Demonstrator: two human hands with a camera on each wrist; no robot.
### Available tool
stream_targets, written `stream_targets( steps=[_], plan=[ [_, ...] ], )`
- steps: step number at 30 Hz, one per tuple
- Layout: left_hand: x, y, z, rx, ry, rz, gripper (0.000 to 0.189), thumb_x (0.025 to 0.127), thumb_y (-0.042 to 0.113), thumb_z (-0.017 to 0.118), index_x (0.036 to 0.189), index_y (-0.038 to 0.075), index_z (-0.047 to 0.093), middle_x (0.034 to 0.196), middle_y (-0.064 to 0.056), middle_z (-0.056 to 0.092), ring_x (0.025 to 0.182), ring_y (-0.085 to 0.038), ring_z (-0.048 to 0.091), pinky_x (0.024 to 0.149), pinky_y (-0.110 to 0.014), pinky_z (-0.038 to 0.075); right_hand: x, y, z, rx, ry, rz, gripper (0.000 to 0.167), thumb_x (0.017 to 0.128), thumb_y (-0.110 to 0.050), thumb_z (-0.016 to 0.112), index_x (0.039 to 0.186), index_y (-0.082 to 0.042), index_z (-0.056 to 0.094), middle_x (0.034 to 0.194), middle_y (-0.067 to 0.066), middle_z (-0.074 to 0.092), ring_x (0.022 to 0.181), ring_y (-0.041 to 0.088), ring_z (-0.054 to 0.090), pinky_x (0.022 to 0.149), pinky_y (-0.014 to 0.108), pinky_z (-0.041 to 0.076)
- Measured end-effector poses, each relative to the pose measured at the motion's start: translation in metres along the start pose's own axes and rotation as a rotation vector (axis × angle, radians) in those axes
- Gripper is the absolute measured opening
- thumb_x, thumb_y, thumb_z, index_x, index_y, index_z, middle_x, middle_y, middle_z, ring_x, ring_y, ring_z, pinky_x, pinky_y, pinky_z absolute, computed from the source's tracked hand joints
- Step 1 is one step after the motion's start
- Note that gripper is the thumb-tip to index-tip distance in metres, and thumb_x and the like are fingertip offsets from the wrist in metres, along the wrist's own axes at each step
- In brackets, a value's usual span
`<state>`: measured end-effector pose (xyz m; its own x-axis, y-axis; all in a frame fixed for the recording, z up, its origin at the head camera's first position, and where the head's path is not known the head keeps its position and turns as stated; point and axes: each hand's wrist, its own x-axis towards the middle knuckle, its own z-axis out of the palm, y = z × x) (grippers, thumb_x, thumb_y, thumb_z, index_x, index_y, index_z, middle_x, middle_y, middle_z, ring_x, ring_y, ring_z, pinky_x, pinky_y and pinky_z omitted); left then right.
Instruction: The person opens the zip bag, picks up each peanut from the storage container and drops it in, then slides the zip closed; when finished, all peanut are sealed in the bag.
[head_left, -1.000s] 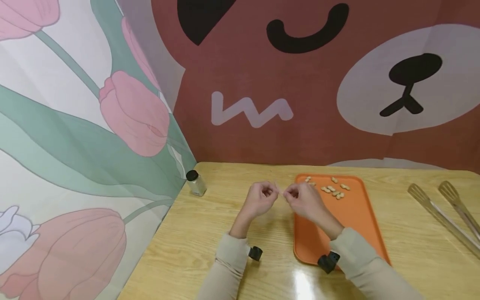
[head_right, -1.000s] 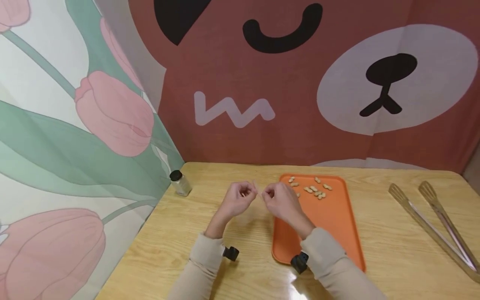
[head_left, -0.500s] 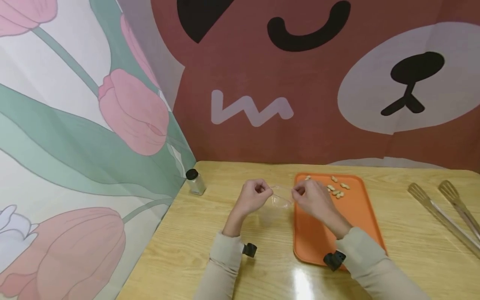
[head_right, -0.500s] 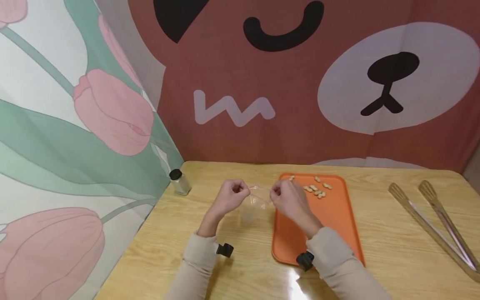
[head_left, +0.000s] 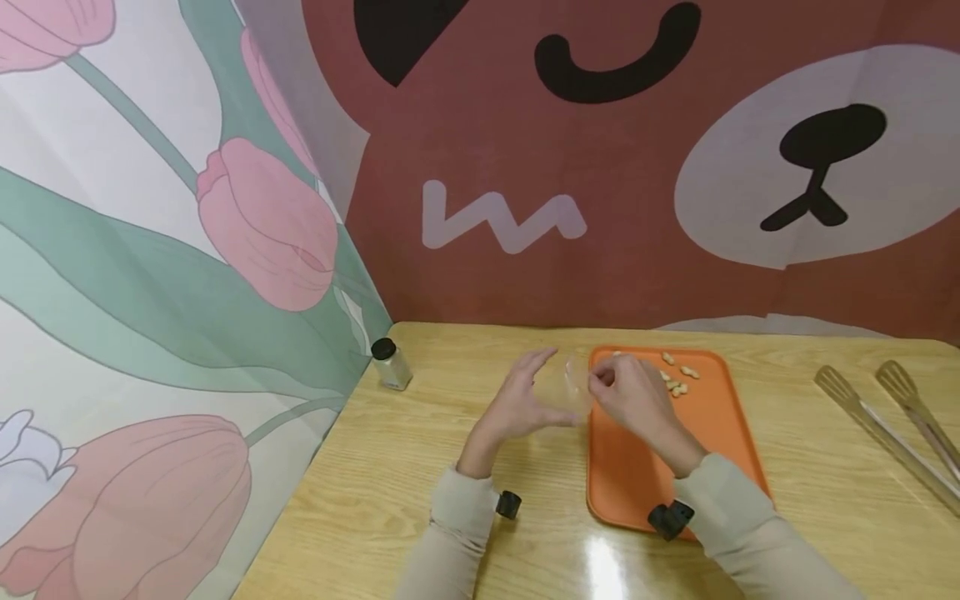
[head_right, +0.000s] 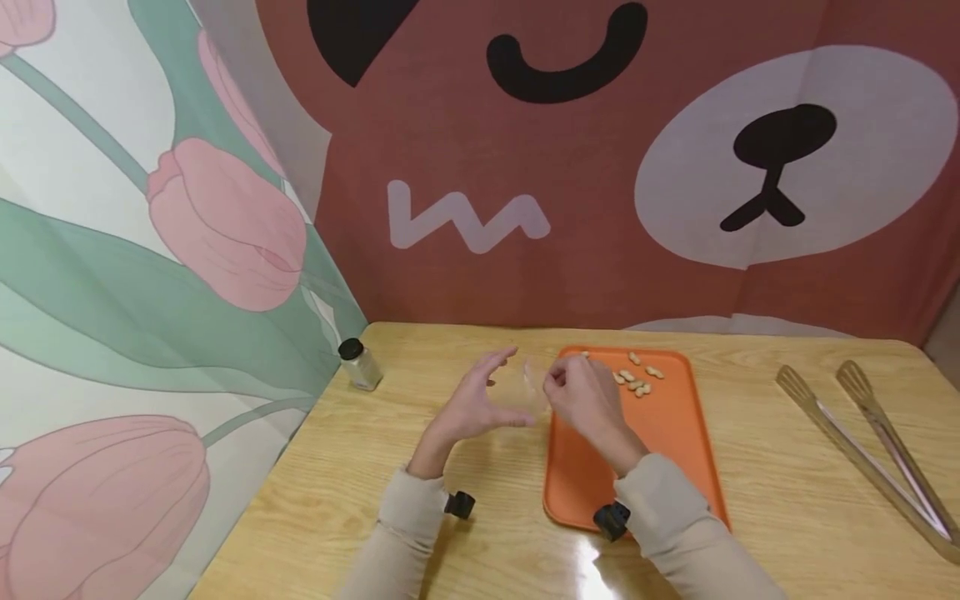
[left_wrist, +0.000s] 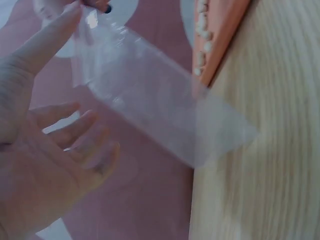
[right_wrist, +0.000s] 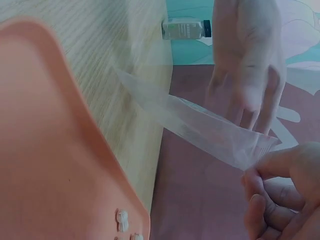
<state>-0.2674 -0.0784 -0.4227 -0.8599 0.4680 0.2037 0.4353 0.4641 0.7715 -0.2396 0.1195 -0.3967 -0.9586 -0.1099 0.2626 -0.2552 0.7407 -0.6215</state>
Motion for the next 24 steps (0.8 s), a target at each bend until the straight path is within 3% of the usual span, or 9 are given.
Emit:
stream_targets(
  steps=[3, 8, 11, 15, 24],
  plan=[
    [0.006, 0.001, 0.010, 0.069, -0.042, 0.009, 0.109, 0.069, 0.030, 0.094, 0.157, 0.019, 0.031, 0.159, -0.002, 0.031, 0.145, -0.025, 0.027, 0.111, -0.050, 0.032, 0.000, 0.002, -0.001, 0.010, 0.002, -0.003, 0.016, 0.092, -0.010, 0.064, 0.092, 0.001, 0.076, 0.080, 0.010, 0.071, 0.048, 0.012, 0.053, 0.043, 0.031, 0.043],
    [0.012, -0.003, 0.019, 0.011, 0.012, 0.078, 0.089, 0.071, 0.020, 0.091, 0.147, 0.010, 0.047, 0.144, -0.004, 0.053, 0.135, -0.020, 0.044, 0.109, -0.047, 0.036, -0.001, 0.007, -0.001, 0.030, -0.009, 0.032, 0.016, 0.091, -0.011, 0.065, 0.092, -0.001, 0.076, 0.082, 0.008, 0.071, 0.056, 0.014, 0.059, 0.050, 0.033, 0.048],
    [0.012, -0.006, 0.021, -0.038, 0.061, 0.086, 0.074, 0.073, 0.018, 0.089, 0.139, 0.011, 0.056, 0.131, -0.002, 0.063, 0.126, -0.017, 0.052, 0.106, -0.048, 0.039, -0.002, 0.010, -0.002, 0.042, -0.008, 0.061, 0.016, 0.092, -0.011, 0.064, 0.093, -0.002, 0.076, 0.083, 0.007, 0.071, 0.063, 0.016, 0.061, 0.058, 0.037, 0.051],
    [0.013, -0.011, 0.021, -0.070, 0.074, 0.094, 0.065, 0.076, 0.018, 0.088, 0.135, 0.011, 0.060, 0.125, 0.003, 0.066, 0.120, -0.016, 0.056, 0.102, -0.050, 0.042, -0.003, 0.014, -0.002, 0.070, -0.001, 0.068, 0.016, 0.090, -0.009, 0.063, 0.092, 0.000, 0.076, 0.083, 0.008, 0.071, 0.065, 0.018, 0.062, 0.061, 0.039, 0.051],
    [0.015, -0.015, 0.021, -0.096, 0.032, 0.108, 0.069, 0.078, 0.020, 0.086, 0.139, 0.010, 0.056, 0.130, 0.002, 0.064, 0.121, -0.014, 0.056, 0.097, -0.042, 0.046, -0.003, 0.021, 0.000, 0.098, -0.009, 0.075, 0.017, 0.090, -0.010, 0.062, 0.092, -0.001, 0.077, 0.081, 0.007, 0.071, 0.063, 0.016, 0.060, 0.058, 0.035, 0.048]
  ],
)
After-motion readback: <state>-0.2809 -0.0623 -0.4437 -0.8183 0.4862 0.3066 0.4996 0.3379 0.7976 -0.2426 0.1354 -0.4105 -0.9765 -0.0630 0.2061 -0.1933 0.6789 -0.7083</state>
